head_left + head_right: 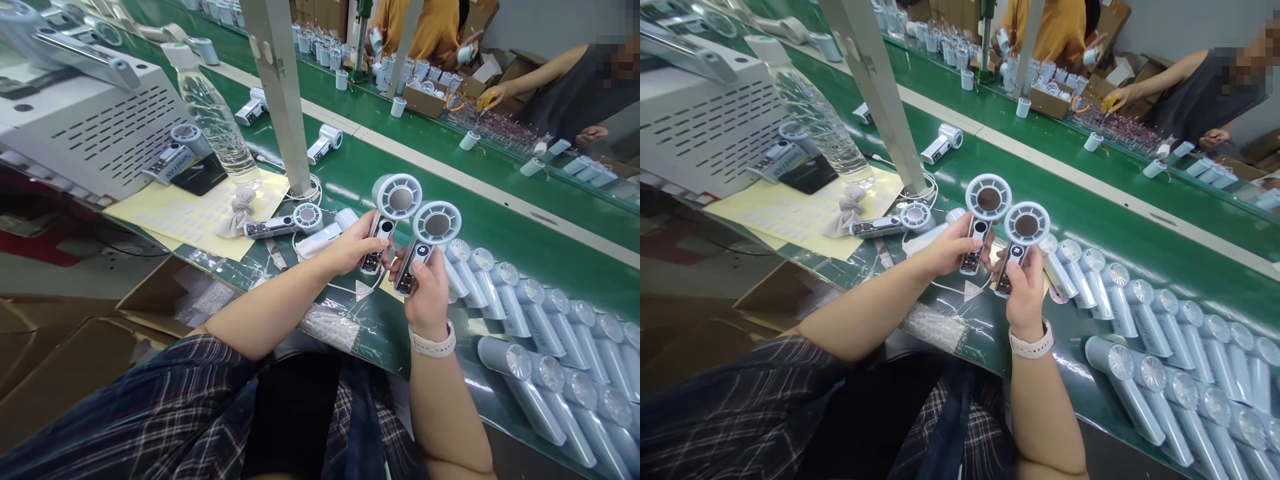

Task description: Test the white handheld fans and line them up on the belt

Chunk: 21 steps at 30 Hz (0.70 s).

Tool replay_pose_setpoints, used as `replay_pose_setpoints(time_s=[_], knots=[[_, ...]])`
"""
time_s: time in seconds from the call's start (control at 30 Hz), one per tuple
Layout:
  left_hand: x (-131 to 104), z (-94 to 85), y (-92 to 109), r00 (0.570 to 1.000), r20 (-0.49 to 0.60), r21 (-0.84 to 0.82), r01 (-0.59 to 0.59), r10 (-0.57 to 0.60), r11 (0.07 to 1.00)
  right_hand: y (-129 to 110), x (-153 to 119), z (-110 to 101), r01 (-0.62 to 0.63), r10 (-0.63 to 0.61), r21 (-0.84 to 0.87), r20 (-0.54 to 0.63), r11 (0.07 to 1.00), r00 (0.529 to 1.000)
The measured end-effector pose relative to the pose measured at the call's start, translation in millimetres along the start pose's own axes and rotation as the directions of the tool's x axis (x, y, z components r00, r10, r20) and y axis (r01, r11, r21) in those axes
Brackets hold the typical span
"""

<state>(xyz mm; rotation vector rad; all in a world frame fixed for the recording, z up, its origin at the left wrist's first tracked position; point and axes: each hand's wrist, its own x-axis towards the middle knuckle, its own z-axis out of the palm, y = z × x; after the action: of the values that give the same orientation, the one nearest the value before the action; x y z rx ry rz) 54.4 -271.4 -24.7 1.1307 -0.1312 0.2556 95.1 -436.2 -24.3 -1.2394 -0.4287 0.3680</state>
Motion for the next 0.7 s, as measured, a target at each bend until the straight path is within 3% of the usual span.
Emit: replay_pose_setpoints(time_s=[0.17,0.33,0.57,0.7], knots=[[0.6,-2.1,-2.1,0.995,-0.064,-0.021,0.080,-0.081,0.997,-0.3,1.9,1.8,-0.019,0.019,0.004,-0.052,1.000,0.998],[0.6,0.9,2.1,0.998,-0.054,0.001,0.043,-0.043,0.999,0.1,2.2,3.1,-0.029,0.029,0.006,-0.037,1.000,0.999],[-0.4,0.8,5.3,0.987,-0.155,0.027,0.056,-0.051,0.998,-2.7,2.4,4.2,-0.006,0.007,0.047,-0.009,0.999,1.000],[-2.6,-7.5,6.3,0.995,-0.099,-0.054,0.009,-0.014,0.999,-5.5,1.9,4.3,0.018,-0.018,0.095,0.003,0.995,1.000]])
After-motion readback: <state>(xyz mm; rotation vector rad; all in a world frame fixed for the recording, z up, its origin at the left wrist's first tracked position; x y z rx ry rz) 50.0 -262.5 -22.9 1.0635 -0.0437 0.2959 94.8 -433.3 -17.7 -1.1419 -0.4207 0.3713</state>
